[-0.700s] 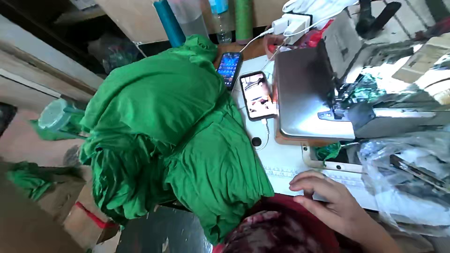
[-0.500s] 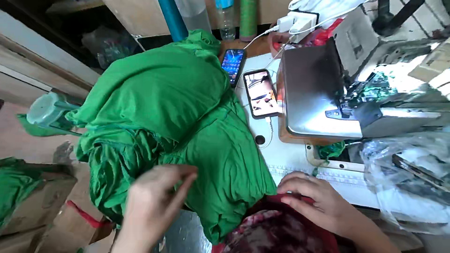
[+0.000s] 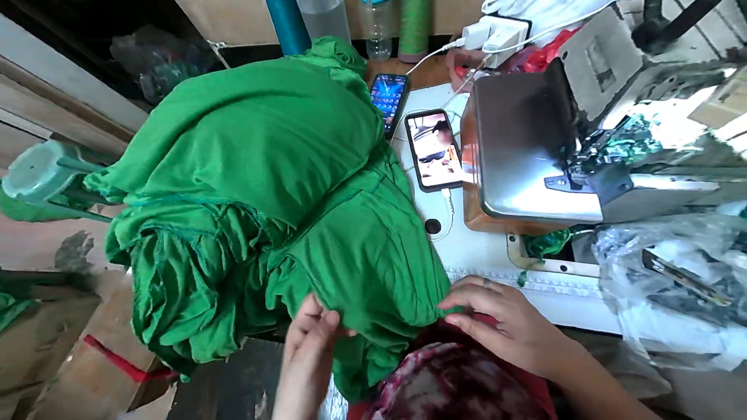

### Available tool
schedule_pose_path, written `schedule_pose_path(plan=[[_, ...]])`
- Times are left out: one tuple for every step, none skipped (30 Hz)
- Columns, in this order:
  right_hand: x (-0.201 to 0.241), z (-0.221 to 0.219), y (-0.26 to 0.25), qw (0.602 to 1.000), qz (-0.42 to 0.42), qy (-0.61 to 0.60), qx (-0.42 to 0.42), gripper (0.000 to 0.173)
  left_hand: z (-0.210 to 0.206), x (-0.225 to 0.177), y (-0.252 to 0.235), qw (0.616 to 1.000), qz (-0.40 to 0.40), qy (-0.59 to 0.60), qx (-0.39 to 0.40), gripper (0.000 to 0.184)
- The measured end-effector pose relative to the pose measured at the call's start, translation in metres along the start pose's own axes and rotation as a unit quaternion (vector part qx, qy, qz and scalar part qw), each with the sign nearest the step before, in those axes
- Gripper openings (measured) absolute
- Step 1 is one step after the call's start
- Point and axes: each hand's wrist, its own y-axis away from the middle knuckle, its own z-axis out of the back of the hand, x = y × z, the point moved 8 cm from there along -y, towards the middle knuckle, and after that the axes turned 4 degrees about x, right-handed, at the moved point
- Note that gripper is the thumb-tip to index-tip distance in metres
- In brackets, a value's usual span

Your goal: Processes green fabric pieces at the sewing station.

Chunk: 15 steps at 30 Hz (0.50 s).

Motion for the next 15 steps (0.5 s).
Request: schedule_pose_path(plan=[[0.001,0.005,0.002,1.000,0.004,0.016,-0.018,0.020,-0.010,0.013,0.001,0.999,0.018,0.044,0.009,0.029],[0.002,0.012,0.004,0.998,0.005,0.043,-0.036,0.021,-0.024,0.025,0.005,0.997,0.042,0.064,0.027,0.038],[0.000,0.020,0.007,0.996,0.002,0.076,-0.055,0.021,-0.038,0.035,0.010,0.994,0.068,0.067,0.050,0.040],[-0.003,0.028,0.012,0.991,-0.005,0.111,-0.070,0.022,-0.050,0.045,0.017,0.990,0.096,0.062,0.078,0.034],[-0.008,0.037,0.018,0.985,-0.018,0.148,-0.081,0.022,-0.059,0.053,0.022,0.987,0.119,0.045,0.100,0.023],[-0.015,0.046,0.025,0.977,-0.033,0.191,-0.089,0.023,-0.064,0.059,0.025,0.985,0.129,0.012,0.118,0.012],[-0.023,0.055,0.032,0.967,-0.051,0.231,-0.094,0.025,-0.066,0.060,0.025,0.983,0.120,-0.028,0.137,0.010],[-0.031,0.065,0.039,0.956,-0.071,0.267,-0.097,0.030,-0.066,0.056,0.024,0.981,0.093,-0.071,0.158,0.013],[-0.039,0.074,0.046,0.947,-0.095,0.293,-0.096,0.036,-0.066,0.047,0.022,0.976,0.053,-0.110,0.182,0.015],[-0.048,0.081,0.052,0.937,-0.125,0.313,-0.091,0.044,-0.067,0.035,0.021,0.969,0.018,-0.134,0.207,0.017],[-0.057,0.086,0.059,0.926,-0.156,0.332,-0.084,0.051,-0.069,0.023,0.020,0.964,-0.005,-0.137,0.229,0.017],[-0.064,0.090,0.063,0.914,-0.183,0.353,-0.076,0.057,-0.072,0.013,0.020,0.960,-0.020,-0.125,0.251,0.017],[-0.069,0.091,0.065,0.904,-0.207,0.370,-0.063,0.062,-0.075,0.004,0.020,0.957,-0.029,-0.101,0.270,0.018],[-0.071,0.092,0.064,0.896,-0.231,0.377,-0.045,0.063,-0.079,-0.003,0.020,0.955,-0.038,-0.070,0.285,0.021],[-0.070,0.093,0.061,0.891,-0.267,0.367,-0.020,0.064,-0.082,-0.010,0.019,0.953,-0.047,-0.033,0.296,0.023]])
